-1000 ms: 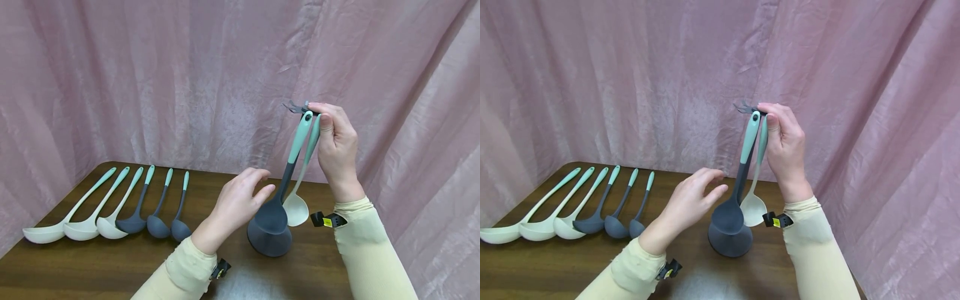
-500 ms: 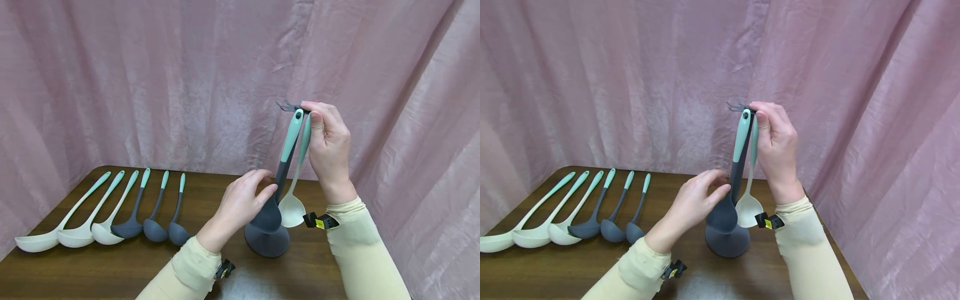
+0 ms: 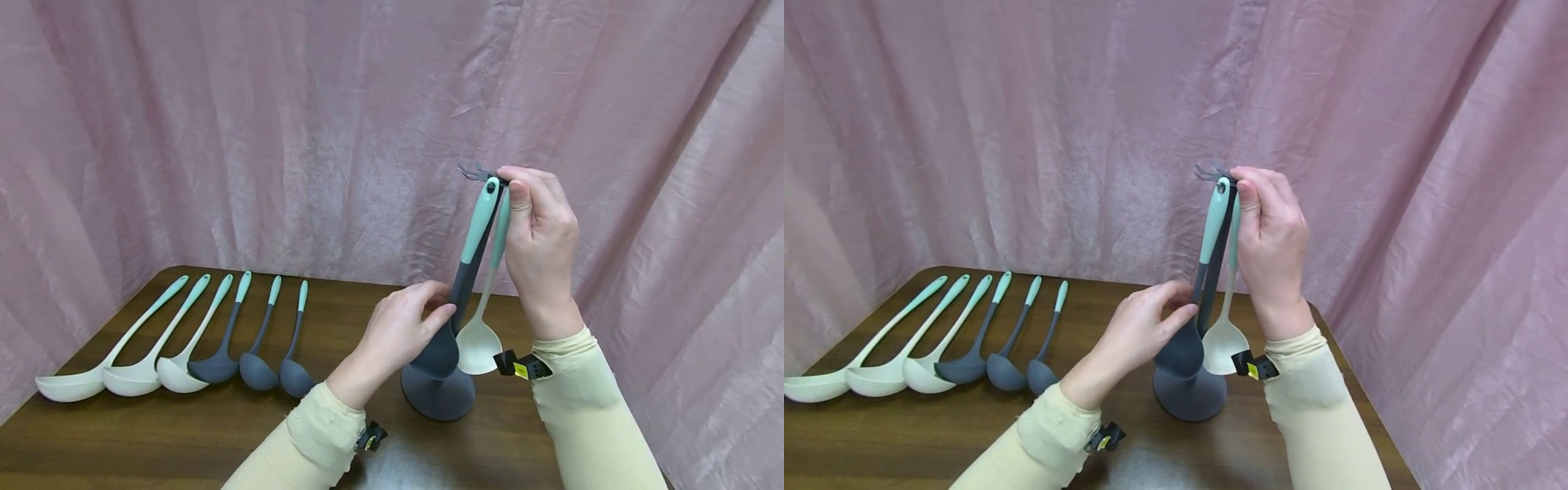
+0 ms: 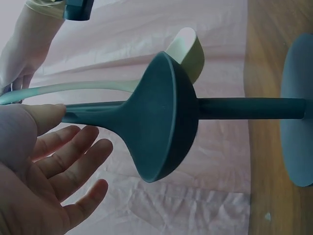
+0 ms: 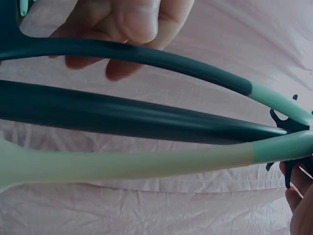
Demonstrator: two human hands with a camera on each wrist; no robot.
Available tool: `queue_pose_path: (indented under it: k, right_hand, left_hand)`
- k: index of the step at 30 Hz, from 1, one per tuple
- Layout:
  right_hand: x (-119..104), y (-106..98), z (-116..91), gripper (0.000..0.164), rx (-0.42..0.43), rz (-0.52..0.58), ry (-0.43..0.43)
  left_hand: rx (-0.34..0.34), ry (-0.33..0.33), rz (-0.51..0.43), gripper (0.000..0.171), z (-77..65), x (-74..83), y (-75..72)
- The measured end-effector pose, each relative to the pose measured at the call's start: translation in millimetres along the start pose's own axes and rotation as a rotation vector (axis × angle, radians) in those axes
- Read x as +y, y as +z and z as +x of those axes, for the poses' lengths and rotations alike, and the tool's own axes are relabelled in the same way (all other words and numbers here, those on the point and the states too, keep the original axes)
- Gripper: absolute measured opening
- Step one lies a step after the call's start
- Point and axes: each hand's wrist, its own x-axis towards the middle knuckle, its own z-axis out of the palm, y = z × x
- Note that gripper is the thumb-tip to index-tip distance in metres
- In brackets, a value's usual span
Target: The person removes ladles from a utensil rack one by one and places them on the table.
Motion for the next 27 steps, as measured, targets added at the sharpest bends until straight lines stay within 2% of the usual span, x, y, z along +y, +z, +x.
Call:
queue_pose_path:
  k: [11,19,27]
  right_hand:
    - [-5,2,-2,0.017,0.044,-0.046,0.012]
    - [-4,1,-2,0.017,0.040,-0.050,0.011]
    - [-3,2,-3,0.017,0.041,-0.061,0.017]
  left_hand:
    - [-0.001,-0.002,0.002,0.023,1.1,-0.9,5.6]
    - [0.028,0.009,0.016,0.022,1.9,-0.9,11.3]
    - [0.046,0.018,0.009,0.013,0.5,-0.2,13.8]
